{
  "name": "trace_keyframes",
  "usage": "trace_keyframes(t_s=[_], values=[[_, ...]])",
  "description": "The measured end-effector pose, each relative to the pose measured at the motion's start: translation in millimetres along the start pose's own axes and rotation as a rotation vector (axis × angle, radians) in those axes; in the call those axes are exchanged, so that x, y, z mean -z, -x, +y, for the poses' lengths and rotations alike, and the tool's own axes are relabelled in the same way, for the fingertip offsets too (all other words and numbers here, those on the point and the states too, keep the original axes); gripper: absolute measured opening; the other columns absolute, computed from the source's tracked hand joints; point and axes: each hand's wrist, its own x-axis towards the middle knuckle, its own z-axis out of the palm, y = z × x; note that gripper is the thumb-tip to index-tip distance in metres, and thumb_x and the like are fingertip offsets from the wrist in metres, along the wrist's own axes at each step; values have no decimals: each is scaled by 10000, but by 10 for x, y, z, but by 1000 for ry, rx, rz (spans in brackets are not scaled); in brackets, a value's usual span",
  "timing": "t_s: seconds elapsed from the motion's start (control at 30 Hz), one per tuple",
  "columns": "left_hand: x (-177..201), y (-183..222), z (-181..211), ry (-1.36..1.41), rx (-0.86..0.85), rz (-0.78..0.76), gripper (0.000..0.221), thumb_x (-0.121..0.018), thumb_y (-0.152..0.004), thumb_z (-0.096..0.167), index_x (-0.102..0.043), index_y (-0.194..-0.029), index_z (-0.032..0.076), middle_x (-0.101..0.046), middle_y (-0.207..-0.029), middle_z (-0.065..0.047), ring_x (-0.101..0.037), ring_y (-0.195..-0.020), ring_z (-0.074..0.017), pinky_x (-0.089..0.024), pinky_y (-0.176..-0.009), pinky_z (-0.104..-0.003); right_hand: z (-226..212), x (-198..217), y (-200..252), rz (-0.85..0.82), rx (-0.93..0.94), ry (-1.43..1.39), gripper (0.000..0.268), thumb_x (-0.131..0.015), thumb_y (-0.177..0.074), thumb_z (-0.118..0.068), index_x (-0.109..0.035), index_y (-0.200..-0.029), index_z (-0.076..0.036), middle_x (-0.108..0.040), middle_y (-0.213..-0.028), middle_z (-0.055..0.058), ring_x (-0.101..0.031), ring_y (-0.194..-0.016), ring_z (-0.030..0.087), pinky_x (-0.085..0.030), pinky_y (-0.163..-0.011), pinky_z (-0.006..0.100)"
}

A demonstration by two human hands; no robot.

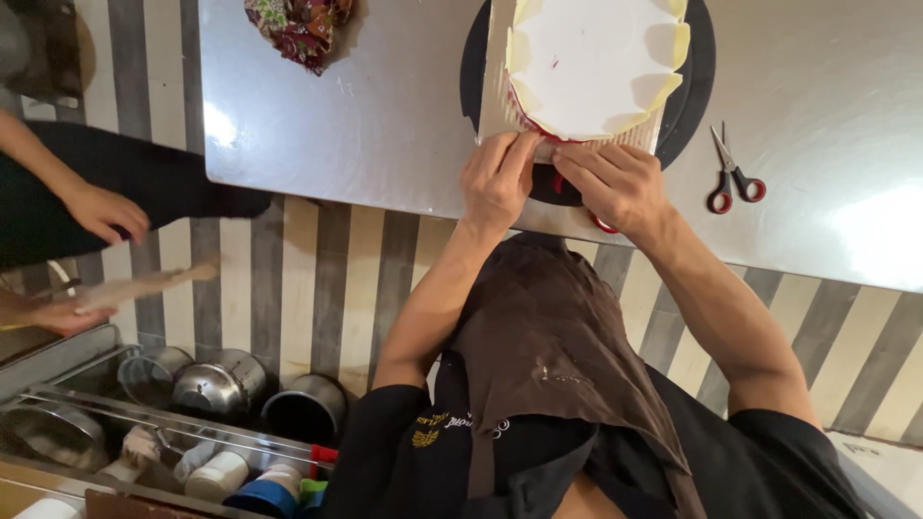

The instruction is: The person ties a red ribbon around the side of a white cake on its board, forming a bow at the front and trimming the ends with scissors. They carry the finished cake to a counter where several similarly ribboned cakes are lined up, then place it with the others and handle the ribbon spool.

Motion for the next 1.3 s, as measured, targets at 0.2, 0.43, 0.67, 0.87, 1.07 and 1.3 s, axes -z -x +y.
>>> trace_keyframes(t_s=[0.2, 0.43, 0.67, 0.87, 1.07, 1.3], values=[[-36, 106, -98, -126, -10, 1, 291, -765, -817, -14, -733, -1087, 88, -658, -1008, -6, -638, -893, -238, -513, -787, -392, 0, -146, 42, 142, -48, -22, 294, -728, -739, 60, -749, -1023, -11, -771, -1070, 87, -738, -875, 204, -571, -723, 324], [-9, 20, 21, -124, 131, 104, 306, -813, -780, -1, -750, -1045, 138, -629, -961, -9, -567, -869, -238, -476, -782, -405, 11, -263, 79, 220, -77, -102, 243, -753, -763, 88, -727, -985, -8, -773, -1039, 97, -737, -813, 216, -578, -704, 327], [-122, 158, 8, 249, 200, 105, 370, -760, -841, -114, -759, -1138, 107, -649, -997, -47, -649, -827, -201, -541, -710, -322, -14, -339, 86, 279, -133, -160, 285, -717, -774, 132, -718, -1035, 17, -762, -1022, 135, -731, -780, 249, -573, -679, 341], [-18, 93, 53, 384, 183, -43, 341, -734, -887, -119, -745, -1174, 64, -695, -1038, -58, -701, -858, -186, -571, -726, -301, -13, -342, 72, 306, -140, -145, 297, -717, -766, 111, -730, -1048, 21, -751, -1007, 139, -725, -775, 257, -575, -674, 351], [160, -2, 78, 573, 191, -198, 411, -704, -881, -81, -682, -1274, 38, -687, -1121, -107, -707, -938, -232, -575, -794, -302, -18, -317, 60, 283, -154, -138, 294, -720, -765, 104, -740, -1045, 18, -750, -994, 133, -718, -761, 254, -568, -658, 352], [100, 55, -58, 637, 258, -285, 346, -734, -910, -120, -734, -1222, 27, -722, -1048, -84, -702, -835, -187, -553, -737, -266, 5, -364, 110, 273, -154, -161, 305, -724, -784, 123, -730, -1063, -1, -758, -1004, 134, -714, -755, 257, -565, -661, 356]])
